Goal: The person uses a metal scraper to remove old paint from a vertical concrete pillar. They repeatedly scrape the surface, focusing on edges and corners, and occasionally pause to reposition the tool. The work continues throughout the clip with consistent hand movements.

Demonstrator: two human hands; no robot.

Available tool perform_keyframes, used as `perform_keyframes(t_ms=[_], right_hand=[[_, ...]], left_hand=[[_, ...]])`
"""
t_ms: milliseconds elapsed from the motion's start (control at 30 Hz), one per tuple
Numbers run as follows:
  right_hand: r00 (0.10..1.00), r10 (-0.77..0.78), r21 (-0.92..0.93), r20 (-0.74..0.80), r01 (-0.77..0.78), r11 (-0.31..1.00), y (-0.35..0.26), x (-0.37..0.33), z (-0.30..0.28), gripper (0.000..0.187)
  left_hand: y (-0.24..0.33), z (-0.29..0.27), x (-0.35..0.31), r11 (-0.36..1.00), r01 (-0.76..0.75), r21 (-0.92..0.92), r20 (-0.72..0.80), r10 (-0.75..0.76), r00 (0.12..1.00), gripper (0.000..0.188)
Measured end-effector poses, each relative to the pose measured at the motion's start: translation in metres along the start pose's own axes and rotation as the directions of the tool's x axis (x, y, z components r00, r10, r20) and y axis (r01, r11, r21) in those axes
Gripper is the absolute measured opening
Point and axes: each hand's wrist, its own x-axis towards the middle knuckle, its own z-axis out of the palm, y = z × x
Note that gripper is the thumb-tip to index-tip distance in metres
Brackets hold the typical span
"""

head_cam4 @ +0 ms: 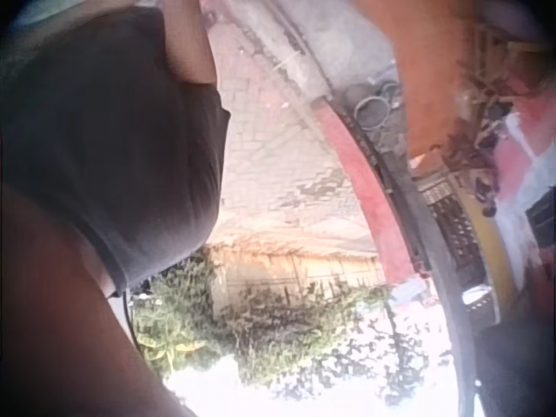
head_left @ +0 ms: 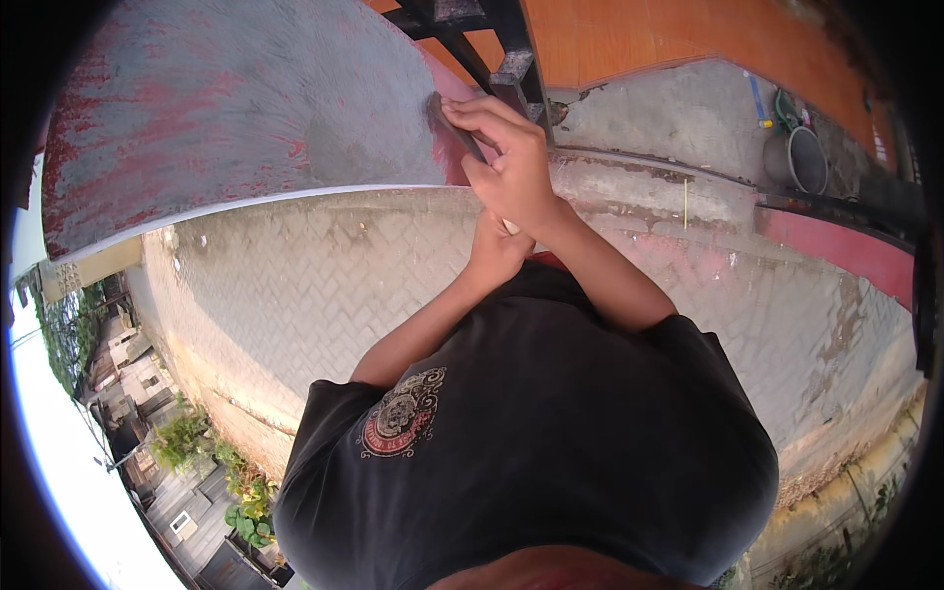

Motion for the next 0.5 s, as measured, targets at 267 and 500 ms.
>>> perform_keyframes(t_ms=[267,500], right_hand=[[0.993,-0.107,-0.036,0.046,0.109,0.993,-0.023,-0.023,-0.004,0.048],[0.995,0.104,0.034,0.004,-0.104,0.994,-0.012,-0.022,-0.002,0.046]], left_hand=[[0.008,0.007,-0.022,0.973,-0.167,0.158,0.074,0.157,0.985,0.038],[0.014,-0.002,-0.018,0.996,0.068,0.051,0.171,-0.076,0.982,0.051]])
